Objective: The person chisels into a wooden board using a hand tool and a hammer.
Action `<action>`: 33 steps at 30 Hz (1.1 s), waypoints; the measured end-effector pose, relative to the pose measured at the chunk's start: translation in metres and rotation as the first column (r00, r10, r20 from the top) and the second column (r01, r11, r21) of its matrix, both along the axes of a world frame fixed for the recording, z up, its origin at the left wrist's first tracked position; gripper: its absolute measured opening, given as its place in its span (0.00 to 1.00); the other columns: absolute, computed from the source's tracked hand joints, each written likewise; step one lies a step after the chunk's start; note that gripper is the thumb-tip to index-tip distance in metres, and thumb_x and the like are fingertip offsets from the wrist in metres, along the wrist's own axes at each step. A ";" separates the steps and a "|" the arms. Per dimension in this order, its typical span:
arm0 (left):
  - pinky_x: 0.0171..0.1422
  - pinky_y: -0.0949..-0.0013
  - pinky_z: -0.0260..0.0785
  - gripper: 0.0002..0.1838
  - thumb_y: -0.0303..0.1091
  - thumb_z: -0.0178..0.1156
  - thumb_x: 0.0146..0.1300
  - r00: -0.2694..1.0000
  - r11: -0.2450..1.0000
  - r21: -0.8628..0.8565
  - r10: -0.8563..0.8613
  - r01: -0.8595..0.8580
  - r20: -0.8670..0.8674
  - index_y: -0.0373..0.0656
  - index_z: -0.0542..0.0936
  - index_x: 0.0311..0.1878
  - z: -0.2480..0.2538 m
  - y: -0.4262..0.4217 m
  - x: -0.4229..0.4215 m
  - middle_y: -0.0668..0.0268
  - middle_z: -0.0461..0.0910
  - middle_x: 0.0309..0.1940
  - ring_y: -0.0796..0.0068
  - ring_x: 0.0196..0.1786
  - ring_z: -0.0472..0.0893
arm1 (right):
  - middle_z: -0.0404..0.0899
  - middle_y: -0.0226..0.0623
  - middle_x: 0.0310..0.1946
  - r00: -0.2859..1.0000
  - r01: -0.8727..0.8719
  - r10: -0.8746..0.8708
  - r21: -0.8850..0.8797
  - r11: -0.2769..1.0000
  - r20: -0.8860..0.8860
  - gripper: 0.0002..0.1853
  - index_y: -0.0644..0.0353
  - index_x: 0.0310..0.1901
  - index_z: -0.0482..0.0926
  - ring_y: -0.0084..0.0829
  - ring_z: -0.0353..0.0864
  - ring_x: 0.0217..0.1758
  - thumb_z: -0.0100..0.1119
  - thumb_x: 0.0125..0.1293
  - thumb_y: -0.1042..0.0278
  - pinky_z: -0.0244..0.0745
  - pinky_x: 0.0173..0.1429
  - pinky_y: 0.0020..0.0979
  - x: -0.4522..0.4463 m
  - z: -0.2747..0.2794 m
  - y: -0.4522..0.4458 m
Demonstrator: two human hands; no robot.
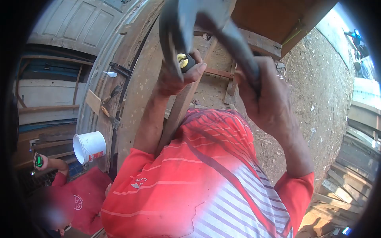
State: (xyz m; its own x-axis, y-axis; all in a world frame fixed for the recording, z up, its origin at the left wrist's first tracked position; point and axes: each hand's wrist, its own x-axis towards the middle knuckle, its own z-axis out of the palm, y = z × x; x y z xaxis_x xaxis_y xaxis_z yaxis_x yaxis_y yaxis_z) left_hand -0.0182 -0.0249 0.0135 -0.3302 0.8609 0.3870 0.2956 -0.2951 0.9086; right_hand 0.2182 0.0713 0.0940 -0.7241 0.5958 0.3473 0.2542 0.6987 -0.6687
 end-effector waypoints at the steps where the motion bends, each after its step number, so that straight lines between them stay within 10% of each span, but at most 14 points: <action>1: 0.43 0.71 0.75 0.13 0.30 0.76 0.56 0.998 0.996 0.089 -0.008 0.013 -0.060 0.42 0.80 0.41 -0.010 0.003 -0.006 0.71 0.81 0.34 0.82 0.37 0.79 | 0.79 0.42 0.28 0.985 -0.100 0.098 0.010 0.995 0.141 0.12 0.56 0.52 0.72 0.41 0.82 0.26 0.65 0.73 0.68 0.75 0.32 0.41 0.001 -0.006 0.005; 4: 0.44 0.71 0.75 0.14 0.33 0.77 0.58 0.988 0.999 0.027 -0.041 0.045 -0.150 0.41 0.81 0.42 -0.008 -0.001 -0.014 0.69 0.82 0.35 0.80 0.38 0.80 | 0.79 0.43 0.26 0.906 -0.310 0.210 0.238 0.921 0.368 0.10 0.56 0.50 0.74 0.45 0.84 0.26 0.64 0.74 0.68 0.75 0.30 0.43 -0.002 0.001 0.012; 8: 0.43 0.72 0.74 0.11 0.32 0.75 0.60 1.000 0.998 0.058 -0.018 0.017 0.017 0.43 0.81 0.39 0.004 0.002 -0.007 0.71 0.79 0.33 0.82 0.36 0.78 | 0.68 0.29 0.21 0.996 -0.094 0.092 0.184 0.978 0.020 0.11 0.64 0.53 0.73 0.22 0.72 0.22 0.59 0.78 0.66 0.65 0.24 0.29 0.000 0.031 0.011; 11: 0.41 0.74 0.74 0.09 0.29 0.73 0.59 0.996 0.999 -0.037 -0.019 0.022 0.091 0.42 0.81 0.38 0.006 -0.001 -0.009 0.74 0.80 0.31 0.86 0.35 0.78 | 0.70 0.28 0.23 0.836 -0.184 0.096 -0.112 0.976 -0.539 0.10 0.69 0.51 0.72 0.17 0.68 0.22 0.54 0.79 0.69 0.63 0.23 0.20 -0.005 0.038 0.013; 14: 0.40 0.74 0.74 0.09 0.30 0.73 0.59 0.990 0.998 -0.057 -0.020 0.028 0.141 0.42 0.82 0.38 0.006 -0.003 -0.012 0.73 0.81 0.31 0.86 0.36 0.79 | 0.78 0.42 0.26 0.984 -0.166 0.145 0.259 0.951 0.099 0.10 0.62 0.52 0.73 0.42 0.80 0.24 0.57 0.78 0.67 0.72 0.26 0.41 0.000 0.011 0.020; 16: 0.40 0.75 0.74 0.09 0.31 0.74 0.60 0.998 0.999 0.005 0.053 -0.053 -0.015 0.42 0.82 0.39 0.001 -0.006 -0.015 0.73 0.81 0.31 0.87 0.36 0.79 | 0.79 0.49 0.28 0.825 -0.239 0.155 0.088 0.967 0.543 0.09 0.58 0.49 0.73 0.55 0.81 0.28 0.61 0.75 0.65 0.73 0.32 0.48 -0.013 0.003 0.010; 21: 0.42 0.75 0.74 0.13 0.32 0.76 0.61 0.984 0.976 -0.195 -0.068 0.100 0.165 0.42 0.83 0.45 0.009 -0.013 -0.028 0.73 0.82 0.35 0.86 0.37 0.79 | 0.77 0.47 0.25 0.946 -0.077 0.102 -0.090 0.993 0.309 0.10 0.57 0.49 0.73 0.51 0.80 0.27 0.61 0.76 0.63 0.71 0.34 0.47 -0.022 0.007 0.011; 30: 0.55 0.68 0.77 0.16 0.38 0.69 0.69 0.905 0.953 0.150 -0.299 0.264 0.303 0.39 0.79 0.52 -0.001 -0.006 -0.036 0.61 0.85 0.44 0.75 0.48 0.83 | 0.79 0.50 0.28 0.990 -0.127 0.103 -0.310 0.942 -0.093 0.15 0.62 0.48 0.78 0.49 0.81 0.32 0.61 0.74 0.58 0.73 0.40 0.46 -0.119 -0.100 0.062; 33: 0.58 0.66 0.75 0.18 0.41 0.66 0.71 0.923 0.964 0.112 -0.264 0.242 0.280 0.38 0.77 0.55 0.008 -0.007 -0.033 0.59 0.84 0.44 0.73 0.48 0.82 | 0.79 0.44 0.29 0.984 -0.119 0.108 -0.073 0.990 -0.143 0.15 0.62 0.48 0.78 0.40 0.80 0.32 0.62 0.75 0.57 0.74 0.41 0.42 -0.159 -0.113 0.070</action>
